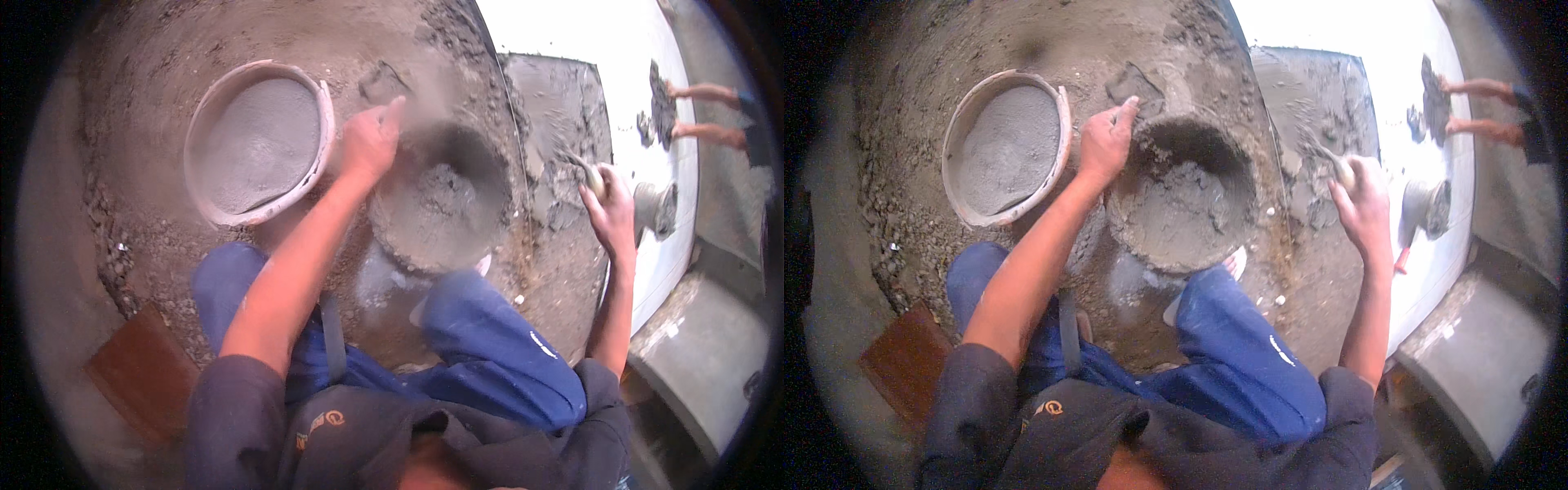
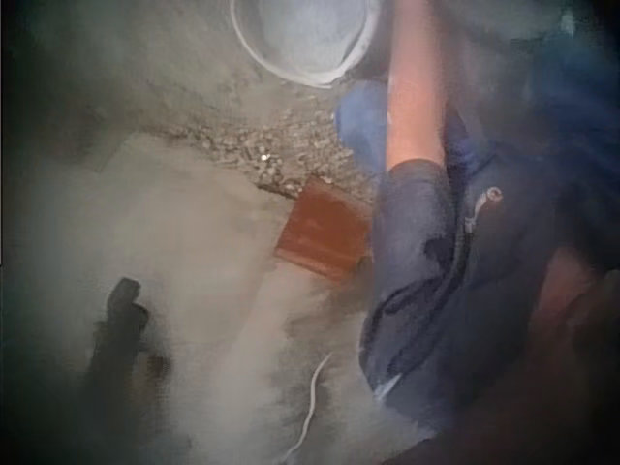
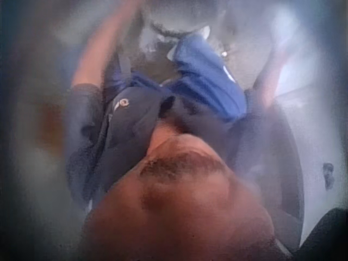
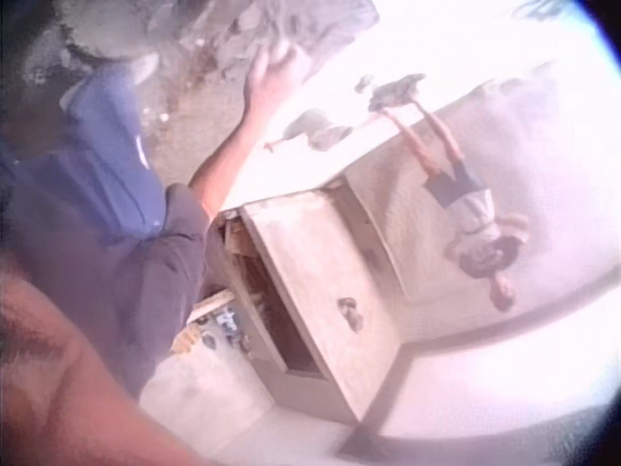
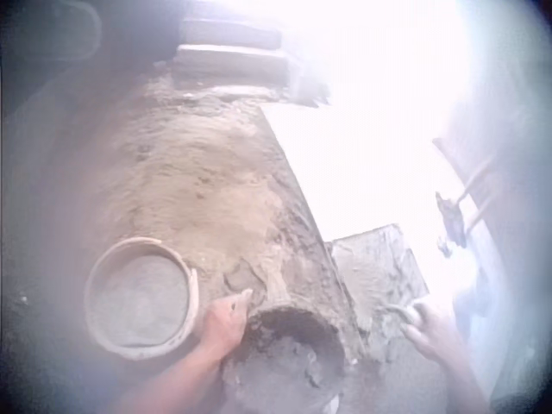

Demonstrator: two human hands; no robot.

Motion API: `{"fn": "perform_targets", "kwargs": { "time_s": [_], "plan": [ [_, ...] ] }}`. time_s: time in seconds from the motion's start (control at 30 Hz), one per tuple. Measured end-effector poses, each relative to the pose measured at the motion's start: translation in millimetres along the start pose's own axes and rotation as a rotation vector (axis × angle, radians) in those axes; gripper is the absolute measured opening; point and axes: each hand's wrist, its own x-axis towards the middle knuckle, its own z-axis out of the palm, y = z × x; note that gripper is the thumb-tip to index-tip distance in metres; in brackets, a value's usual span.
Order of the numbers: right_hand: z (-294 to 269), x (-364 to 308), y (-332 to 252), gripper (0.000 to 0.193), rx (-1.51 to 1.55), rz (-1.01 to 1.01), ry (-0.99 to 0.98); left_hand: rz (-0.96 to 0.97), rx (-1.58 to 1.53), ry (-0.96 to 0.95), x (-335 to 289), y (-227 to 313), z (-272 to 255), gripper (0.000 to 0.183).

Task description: The person scoops cement from a bucket and spreads it on the floor using a trowel. They then place a white ceramic tile onto the cement bed, press it down, and tap it with a wooden block to level it. The person continues to spread cement and adjust the tile placement.

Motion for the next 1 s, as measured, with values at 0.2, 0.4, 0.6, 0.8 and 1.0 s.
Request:
{"fn": "perform_targets", "kwargs": {
  "time_s": [0.2,0.4,0.6,0.8,1.0],
  "plan": [
    [-47,-109,-39,0.034,0.127,0.320,-0.423,-0.250,-0.486,-0.409,-14,36,4,0.044],
    [-6,-121,-65,0.029,-0.391,0.125,-0.452,-0.010,-0.282,-0.466,-66,90,41,0.026],
    [71,-137,-54,0.022,-0.014,0.086,-0.591,0.743,-0.108,-0.264,-102,79,60,0.022],
    [101,-201,-72,0.025,0.434,0.229,-0.427,0.284,-0.298,-0.394,-114,78,66,0.031],
    [98,-200,-96,0.025,0.742,0.220,-0.352,0.213,-0.358,-0.355,-100,82,52,0.031]
  ]
}}
